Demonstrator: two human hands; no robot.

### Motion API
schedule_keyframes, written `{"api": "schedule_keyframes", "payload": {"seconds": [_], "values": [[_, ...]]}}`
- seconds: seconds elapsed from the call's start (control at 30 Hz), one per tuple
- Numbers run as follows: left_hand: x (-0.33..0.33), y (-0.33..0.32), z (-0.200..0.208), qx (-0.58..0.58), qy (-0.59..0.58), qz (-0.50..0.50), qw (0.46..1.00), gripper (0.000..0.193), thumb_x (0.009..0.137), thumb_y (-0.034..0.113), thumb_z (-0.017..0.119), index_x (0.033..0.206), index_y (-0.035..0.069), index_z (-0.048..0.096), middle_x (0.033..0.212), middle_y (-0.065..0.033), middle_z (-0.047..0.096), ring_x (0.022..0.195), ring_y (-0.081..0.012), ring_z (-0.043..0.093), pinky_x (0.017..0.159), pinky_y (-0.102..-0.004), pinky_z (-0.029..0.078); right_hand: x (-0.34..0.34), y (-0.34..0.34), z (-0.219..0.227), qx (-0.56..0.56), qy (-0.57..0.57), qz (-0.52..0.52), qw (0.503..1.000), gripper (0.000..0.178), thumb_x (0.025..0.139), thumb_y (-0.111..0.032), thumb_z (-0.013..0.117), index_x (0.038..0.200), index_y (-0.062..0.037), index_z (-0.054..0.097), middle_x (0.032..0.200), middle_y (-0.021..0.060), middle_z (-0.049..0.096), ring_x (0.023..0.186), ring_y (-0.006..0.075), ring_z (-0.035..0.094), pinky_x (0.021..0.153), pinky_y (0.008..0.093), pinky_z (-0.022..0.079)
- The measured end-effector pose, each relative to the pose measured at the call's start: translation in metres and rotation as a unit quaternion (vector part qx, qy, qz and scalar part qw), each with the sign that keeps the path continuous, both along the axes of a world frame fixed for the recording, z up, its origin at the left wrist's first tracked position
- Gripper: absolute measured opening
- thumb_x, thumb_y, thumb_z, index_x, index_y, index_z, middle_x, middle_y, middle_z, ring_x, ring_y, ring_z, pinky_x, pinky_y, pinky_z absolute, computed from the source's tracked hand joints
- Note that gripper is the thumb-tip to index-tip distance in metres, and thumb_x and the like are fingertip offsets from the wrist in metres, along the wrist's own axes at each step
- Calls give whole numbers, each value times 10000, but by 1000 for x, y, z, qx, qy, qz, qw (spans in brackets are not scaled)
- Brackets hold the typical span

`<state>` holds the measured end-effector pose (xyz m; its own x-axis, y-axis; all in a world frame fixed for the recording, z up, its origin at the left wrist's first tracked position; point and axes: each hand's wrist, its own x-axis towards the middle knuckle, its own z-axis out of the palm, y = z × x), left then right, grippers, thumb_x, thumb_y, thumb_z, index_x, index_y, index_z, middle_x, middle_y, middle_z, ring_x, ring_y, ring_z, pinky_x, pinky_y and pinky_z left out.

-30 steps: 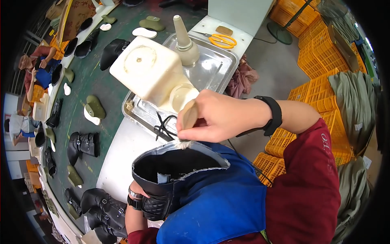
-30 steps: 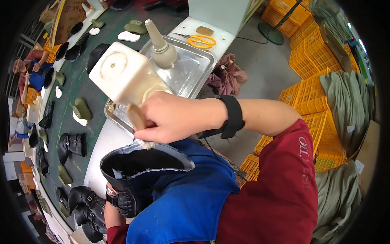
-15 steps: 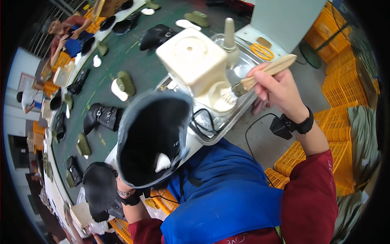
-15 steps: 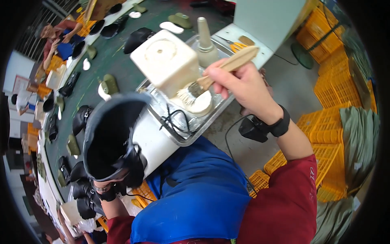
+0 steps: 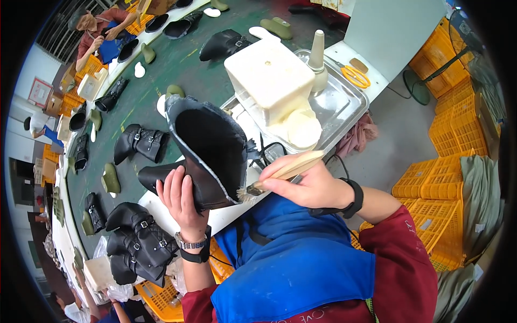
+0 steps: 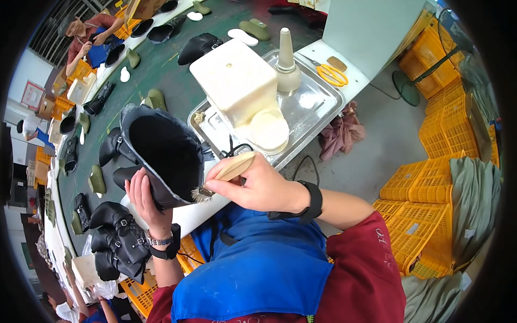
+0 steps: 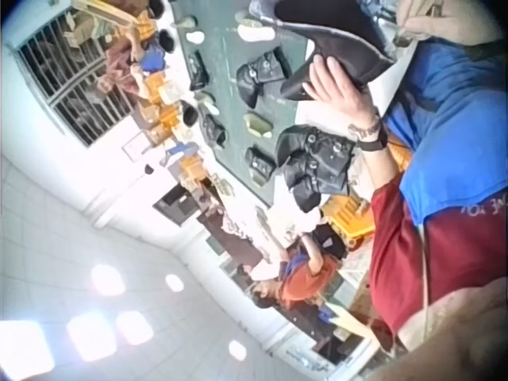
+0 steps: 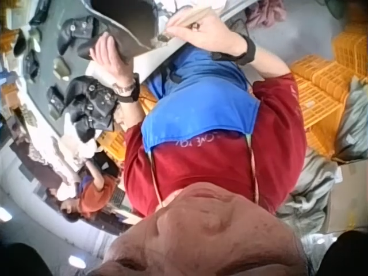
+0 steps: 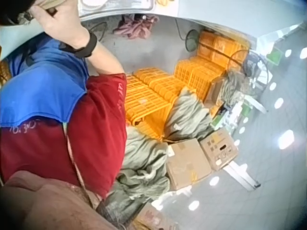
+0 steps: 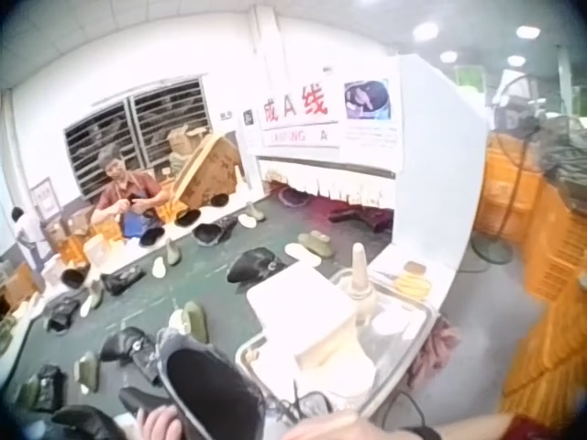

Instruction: The recorder is applying glue to the inside edges of black boots using a brush and a glue container.

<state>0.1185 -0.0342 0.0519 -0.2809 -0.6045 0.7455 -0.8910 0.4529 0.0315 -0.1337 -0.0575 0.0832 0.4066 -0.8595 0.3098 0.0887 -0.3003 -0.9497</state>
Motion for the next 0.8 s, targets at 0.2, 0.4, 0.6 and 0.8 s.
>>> {"api": "schedule_keyframes", "payload": {"seconds": [0.2,0.4,0.6,0.8], "values": [[1,11,-3,35,41,-2,999,557,657,6,619,1192,47,470,1185,-142,540,1094,-318,513,1017,-496,271,2,-19,-13,-171,45,-112,978,70,787,-72,653,833,-21,638,648,26,594,512,57,485,469,205,385],[11,18,-8,72,49,35,996,709,546,-40,607,1231,37,443,1187,-148,521,1116,-323,491,1020,-499,262,-22,-26,-12,-75,60,-160,982,87,819,-56,616,890,-11,634,768,27,635,669,84,566,614,220,451],[17,36,-26,187,359,44,914,757,563,-31,689,1264,-6,404,1098,-152,542,1021,-278,527,924,-365,383,-66,-39,-14,46,119,-219,967,96,812,-85,617,840,6,627,707,23,623,619,56,546,552,215,431],[64,56,-54,349,768,-187,504,534,881,419,471,1241,24,458,1179,-127,537,1071,-266,526,950,-386,404,-80,-62,-39,-56,336,-159,927,158,757,-128,654,805,19,621,647,113,617,560,153,594,537,281,455]]}}
